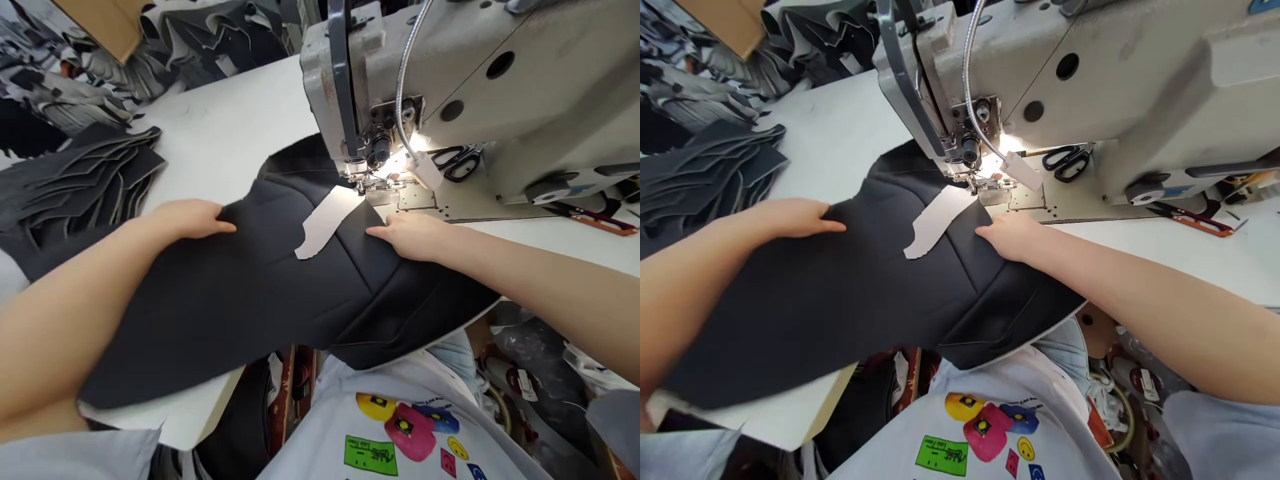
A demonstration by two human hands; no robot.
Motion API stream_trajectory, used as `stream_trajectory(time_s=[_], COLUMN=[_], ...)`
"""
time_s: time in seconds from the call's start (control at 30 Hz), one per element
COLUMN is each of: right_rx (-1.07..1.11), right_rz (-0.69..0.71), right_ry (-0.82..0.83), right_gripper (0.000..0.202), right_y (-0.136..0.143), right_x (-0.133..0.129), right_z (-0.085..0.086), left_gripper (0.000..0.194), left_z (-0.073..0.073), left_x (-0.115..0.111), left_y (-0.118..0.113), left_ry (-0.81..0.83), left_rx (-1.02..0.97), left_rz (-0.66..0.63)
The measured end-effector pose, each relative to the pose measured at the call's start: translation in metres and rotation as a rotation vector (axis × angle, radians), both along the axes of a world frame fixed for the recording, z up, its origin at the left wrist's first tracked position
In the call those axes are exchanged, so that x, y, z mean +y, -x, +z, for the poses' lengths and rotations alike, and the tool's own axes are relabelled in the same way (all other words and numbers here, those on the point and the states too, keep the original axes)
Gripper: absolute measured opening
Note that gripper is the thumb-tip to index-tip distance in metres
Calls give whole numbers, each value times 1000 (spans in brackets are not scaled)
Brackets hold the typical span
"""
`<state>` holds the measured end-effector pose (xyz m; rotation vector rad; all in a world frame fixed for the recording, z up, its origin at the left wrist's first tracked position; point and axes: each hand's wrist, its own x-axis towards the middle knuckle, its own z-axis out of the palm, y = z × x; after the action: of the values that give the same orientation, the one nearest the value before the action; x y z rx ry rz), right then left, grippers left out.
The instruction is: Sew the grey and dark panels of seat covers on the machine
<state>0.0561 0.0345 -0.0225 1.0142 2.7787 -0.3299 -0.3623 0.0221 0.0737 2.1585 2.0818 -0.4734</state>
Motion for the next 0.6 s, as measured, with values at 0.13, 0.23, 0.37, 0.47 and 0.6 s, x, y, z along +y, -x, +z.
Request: stream_trajectory(time_s=[0.13,0.23,0.37,0.47,0.6], right_rx=[148,257,367,430,418], right_rz=[174,417,507,450,469], right_ry=[-229,-244,-233,-230,-215], right_gripper=[53,54,60,55,46], right_y=[-33,-31,7,33,28], right_x=[-1,12,24,21,19], right_z=[0,-19,-48,-55,-50], left_gripper=[49,40,38,46,59], left_z=[13,-2,-40,-60,-68], left_x=[20,12,16,23,26], left_y=[-89,-163,-210,-214,-212], left_ry=[-312,-250,-89,-64,-35], left_rx=[105,2,70,105,122], left_rz=[-131,-441,-545,-553,-556])
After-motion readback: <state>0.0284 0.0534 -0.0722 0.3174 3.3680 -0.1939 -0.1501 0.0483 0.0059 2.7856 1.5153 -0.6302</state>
